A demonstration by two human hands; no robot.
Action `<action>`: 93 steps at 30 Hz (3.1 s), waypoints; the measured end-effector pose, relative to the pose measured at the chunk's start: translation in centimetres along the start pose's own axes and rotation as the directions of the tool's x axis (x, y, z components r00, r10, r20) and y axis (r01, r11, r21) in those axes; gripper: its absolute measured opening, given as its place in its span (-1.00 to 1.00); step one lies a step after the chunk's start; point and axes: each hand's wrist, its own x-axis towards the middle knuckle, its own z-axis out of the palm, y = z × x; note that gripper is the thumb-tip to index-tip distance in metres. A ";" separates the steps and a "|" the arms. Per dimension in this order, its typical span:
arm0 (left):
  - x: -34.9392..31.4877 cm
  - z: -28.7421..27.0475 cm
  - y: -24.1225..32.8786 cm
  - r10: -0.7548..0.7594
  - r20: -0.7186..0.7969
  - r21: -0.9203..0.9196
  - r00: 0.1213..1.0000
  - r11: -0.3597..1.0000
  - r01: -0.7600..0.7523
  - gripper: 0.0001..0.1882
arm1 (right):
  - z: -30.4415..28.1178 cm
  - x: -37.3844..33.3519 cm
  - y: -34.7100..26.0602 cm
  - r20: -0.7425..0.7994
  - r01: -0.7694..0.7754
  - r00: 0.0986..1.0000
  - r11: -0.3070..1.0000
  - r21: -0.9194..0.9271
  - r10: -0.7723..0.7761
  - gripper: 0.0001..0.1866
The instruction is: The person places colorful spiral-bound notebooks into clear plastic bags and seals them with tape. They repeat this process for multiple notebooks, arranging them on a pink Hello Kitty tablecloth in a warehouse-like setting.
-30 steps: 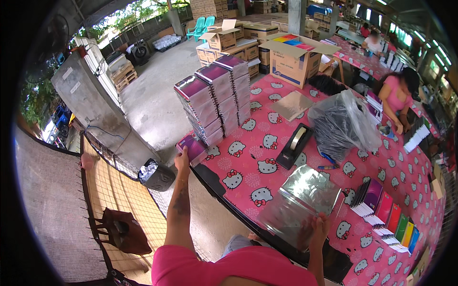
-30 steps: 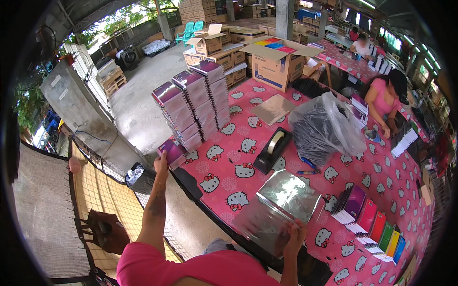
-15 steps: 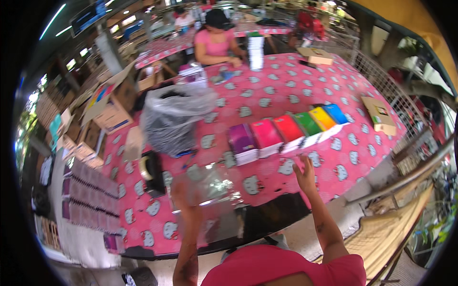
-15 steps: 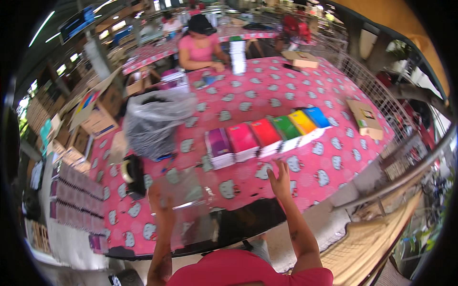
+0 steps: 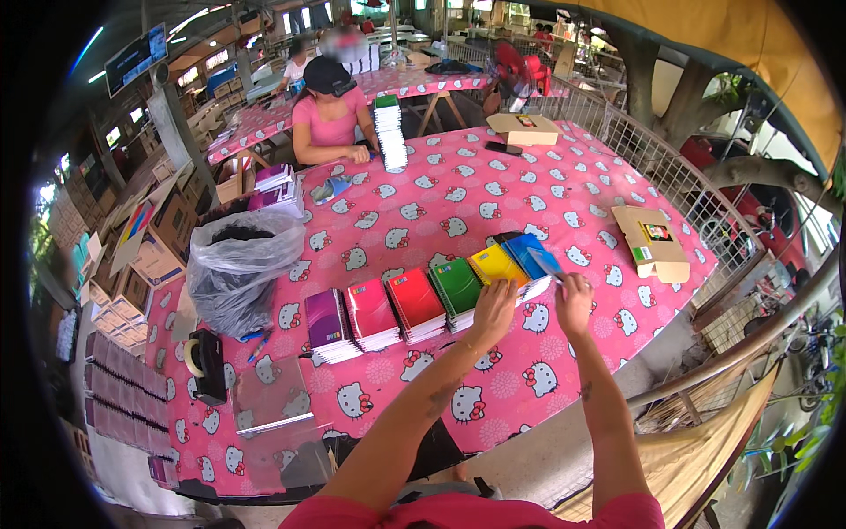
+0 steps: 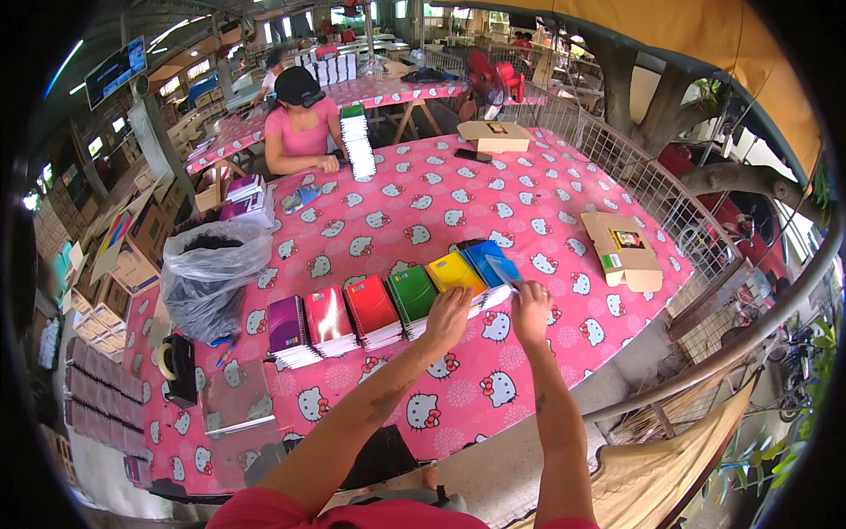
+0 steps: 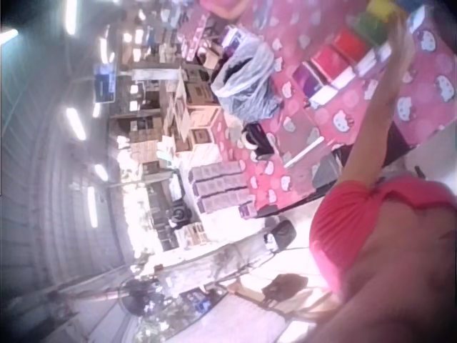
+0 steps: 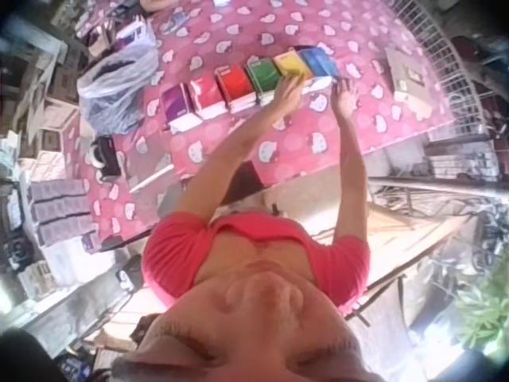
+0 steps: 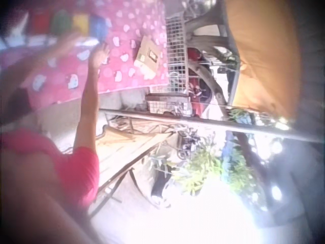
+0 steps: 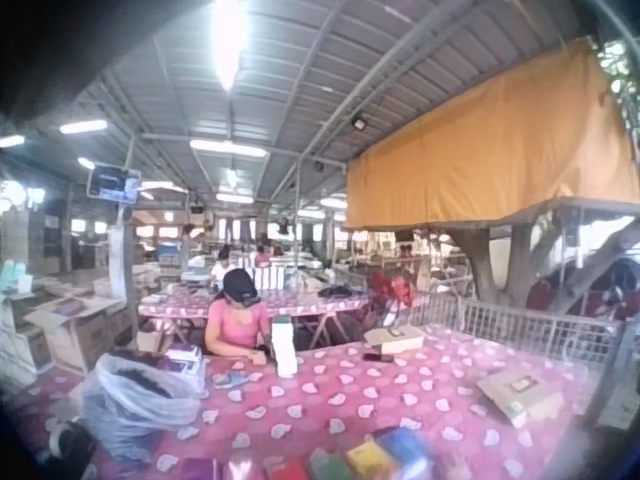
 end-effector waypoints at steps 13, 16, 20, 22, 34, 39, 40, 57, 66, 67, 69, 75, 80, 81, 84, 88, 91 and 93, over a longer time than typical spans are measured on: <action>-9.3 -14.8 1.4 -0.222 0.376 -0.209 0.900 0.925 0.316 -0.80 | -2.7 -18.1 -11.0 0.647 -0.466 0.762 0.660 0.590 -0.040 -0.65; -15.1 -8.1 1.3 -0.229 0.460 -0.156 0.858 0.930 0.332 -0.79 | -0.7 -9.7 -12.4 0.428 -0.249 0.904 0.839 0.483 0.022 -0.56; -11.9 -7.7 0.1 -0.338 0.008 -0.179 0.941 0.926 0.334 -0.65 | 4.7 -2.8 -10.1 0.162 0.282 0.935 0.937 0.204 -0.316 -0.53; -11.1 -8.4 -4.4 -0.167 -0.173 0.158 0.971 0.968 0.195 -0.65 | 5.0 -2.5 -9.9 0.223 0.330 0.891 0.903 0.275 -0.394 -0.53; -9.7 -17.9 0.0 -0.343 0.119 -0.119 0.932 0.927 0.356 -0.61 | -5.2 -15.6 -13.0 0.485 -0.043 0.834 0.845 0.533 -0.263 -0.54; -15.4 -8.3 2.1 -0.396 0.317 -0.103 0.862 0.889 0.446 -0.56 | 0.6 -5.3 -12.8 0.222 0.081 0.962 0.940 0.332 -0.161 -0.44; -14.3 -8.9 1.8 -0.482 0.444 -0.070 0.756 0.822 0.565 -0.60 | 1.8 -3.9 -11.2 0.190 0.126 0.968 0.973 0.195 -0.164 -0.43; -15.8 -19.2 1.4 -0.194 -0.114 -0.202 0.974 0.965 0.169 -0.62 | 1.4 -14.4 -8.2 0.542 -0.338 0.756 0.489 0.804 -0.368 -0.65; -10.8 -17.7 2.4 -0.372 0.792 0.071 0.484 0.844 0.532 -0.50 | 3.6 -4.3 -4.9 0.177 0.022 0.982 0.969 0.244 -0.067 -0.40; -10.8 -16.4 2.8 -0.386 0.779 0.060 0.494 0.830 0.554 -0.49 | 3.7 -2.1 -4.0 0.153 0.023 0.987 0.993 0.113 -0.041 -0.36; -11.0 -13.5 3.0 -0.404 0.753 0.027 0.519 0.808 0.589 -0.46 | 4.5 0.1 -0.9 0.189 0.033 0.982 0.991 -0.128 -0.008 -0.38; -12.2 -10.3 -0.3 -0.457 0.190 -0.099 0.869 0.871 0.480 -0.50 | 1.9 0.6 1.0 0.188 -0.163 0.973 0.978 0.133 0.136 -0.60; -12.6 -10.0 -8.9 -0.047 -0.043 0.329 0.998 0.943 0.058 -0.63 | -1.1 -4.0 -3.1 0.400 -0.466 0.883 0.364 0.806 0.243 -0.59; -11.6 -10.2 -8.4 -0.093 -0.083 0.209 0.992 0.972 0.108 -0.64 | -1.0 -6.0 -3.7 0.380 -0.386 0.920 0.358 0.850 0.091 -0.52; -9.7 -15.2 -3.8 -0.280 -0.168 -0.119 0.945 0.958 0.262 -0.69 | -3.9 -10.3 -9.0 0.348 -0.175 0.912 0.565 0.807 -0.215 -0.43; -14.7 -17.3 0.5 -0.116 -0.047 -0.236 0.992 0.967 0.102 -0.63 | -2.0 -13.8 -9.6 0.430 -0.114 0.809 0.610 0.784 -0.401 -0.43; -22.4 -15.9 3.4 0.059 0.177 -0.200 0.982 0.979 -0.023 -0.54 | -1.2 -14.0 -9.6 0.520 -0.355 0.812 0.482 0.801 -0.267 -0.43; -23.6 -15.6 4.7 0.034 0.221 -0.255 0.975 0.967 0.024 -0.50 | -0.7 -15.4 -9.9 0.547 -0.456 0.832 0.448 0.770 -0.094 -0.42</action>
